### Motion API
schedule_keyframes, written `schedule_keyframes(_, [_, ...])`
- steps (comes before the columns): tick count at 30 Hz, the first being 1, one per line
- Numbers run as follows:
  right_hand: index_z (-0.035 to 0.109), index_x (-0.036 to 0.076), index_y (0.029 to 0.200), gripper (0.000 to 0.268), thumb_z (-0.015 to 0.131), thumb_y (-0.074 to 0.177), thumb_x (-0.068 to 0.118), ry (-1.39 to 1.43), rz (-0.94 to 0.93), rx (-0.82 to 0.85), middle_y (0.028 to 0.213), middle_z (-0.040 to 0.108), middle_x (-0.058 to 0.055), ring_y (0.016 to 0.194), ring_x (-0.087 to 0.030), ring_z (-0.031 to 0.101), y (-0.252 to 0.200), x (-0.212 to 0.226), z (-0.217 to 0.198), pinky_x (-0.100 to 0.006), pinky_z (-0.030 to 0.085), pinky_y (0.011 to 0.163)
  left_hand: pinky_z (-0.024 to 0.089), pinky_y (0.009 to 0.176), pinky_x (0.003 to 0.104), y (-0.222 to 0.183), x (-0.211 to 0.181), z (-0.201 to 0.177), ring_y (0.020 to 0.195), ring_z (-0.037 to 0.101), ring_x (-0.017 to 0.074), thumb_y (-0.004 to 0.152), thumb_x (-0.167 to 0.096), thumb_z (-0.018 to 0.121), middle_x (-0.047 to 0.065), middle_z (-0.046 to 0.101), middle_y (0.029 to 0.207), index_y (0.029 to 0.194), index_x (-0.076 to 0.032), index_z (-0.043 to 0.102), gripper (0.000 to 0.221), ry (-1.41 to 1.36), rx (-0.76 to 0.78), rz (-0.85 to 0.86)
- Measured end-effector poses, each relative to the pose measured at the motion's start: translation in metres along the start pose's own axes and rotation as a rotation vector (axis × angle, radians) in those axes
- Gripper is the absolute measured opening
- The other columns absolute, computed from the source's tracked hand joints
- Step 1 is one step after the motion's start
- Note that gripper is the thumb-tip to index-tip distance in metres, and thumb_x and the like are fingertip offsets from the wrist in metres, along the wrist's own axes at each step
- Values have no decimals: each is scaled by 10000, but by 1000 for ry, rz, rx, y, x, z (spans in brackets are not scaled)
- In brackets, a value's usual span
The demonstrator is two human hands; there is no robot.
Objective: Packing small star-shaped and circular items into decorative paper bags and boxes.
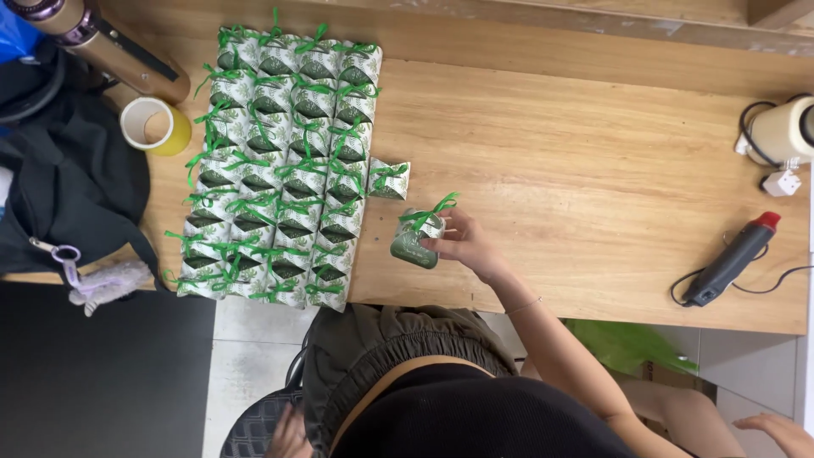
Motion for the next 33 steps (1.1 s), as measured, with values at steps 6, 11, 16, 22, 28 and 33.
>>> schedule_keyframes(6, [565, 53, 1296, 563, 811, 808, 189, 30, 4, -81, 1176, 698, -129, 1091, -224, 711, -1, 10, -4, -352, 627, 825, 348, 950, 480, 100, 122, 67, 1191, 468, 309, 817, -553, 698, 123, 525, 1265, 1361, -110, 426, 753, -485, 648, -232])
schedule_keyframes(11, [560, 56, 1304, 588, 820, 786, 157, 48, 40, -177, 1151, 691, -124, 1083, -230, 703, 17, -2, 1, -362, 619, 817, 481, 1004, 380, 69, 180, 95, 1243, 556, 315, 854, -472, 762, 174, 581, 1347, 1407, -67, 462, 748, -702, 445, -122])
schedule_keyframes(16, [563, 50, 1301, 572, 817, 797, 146, 64, 95, -234, 1128, 688, -124, 1064, -233, 697, 20, 2, 15, -361, 606, 814, 492, 897, 365, 56, 172, 88, 1086, 569, 291, 886, -385, 704, 154, 616, 1181, 1250, -39, 542, 528, -766, 433, -124])
schedule_keyframes(22, [555, 45, 1286, 558, 807, 794, 124, 21, 56, -200, 1127, 686, -137, 1069, -236, 700, 25, 4, 27, -366, 617, 822, 505, 770, 345, 63, 142, 117, 897, 586, 261, 924, -278, 641, 127, 659, 983, 1062, -11, 641, 300, -902, 393, -199])
schedule_keyframes(28, [563, 50, 1283, 541, 800, 805, 137, -31, 57, -234, 1149, 673, -121, 1078, -223, 694, 17, 13, 25, -361, 619, 832, 516, 663, 327, 107, 145, 131, 740, 600, 235, 956, -186, 594, 102, 696, 818, 905, 6, 726, 238, -1000, 352, -250])
schedule_keyframes(33, [563, 53, 1281, 547, 818, 804, 135, -55, 74, -274, 1142, 674, -127, 1071, -242, 693, 11, 13, 37, -357, 598, 785, 440, 701, 249, 112, 157, 139, 841, 522, 158, 950, -88, 605, 75, 557, 988, 1170, 3, 569, 241, -1153, 308, -309])
Point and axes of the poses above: each hand's wrist, its own y-axis towards the middle knuckle, its own z-axis out of the palm, x = y × z, the point moved 9 cm from there along y, towards the middle knuckle
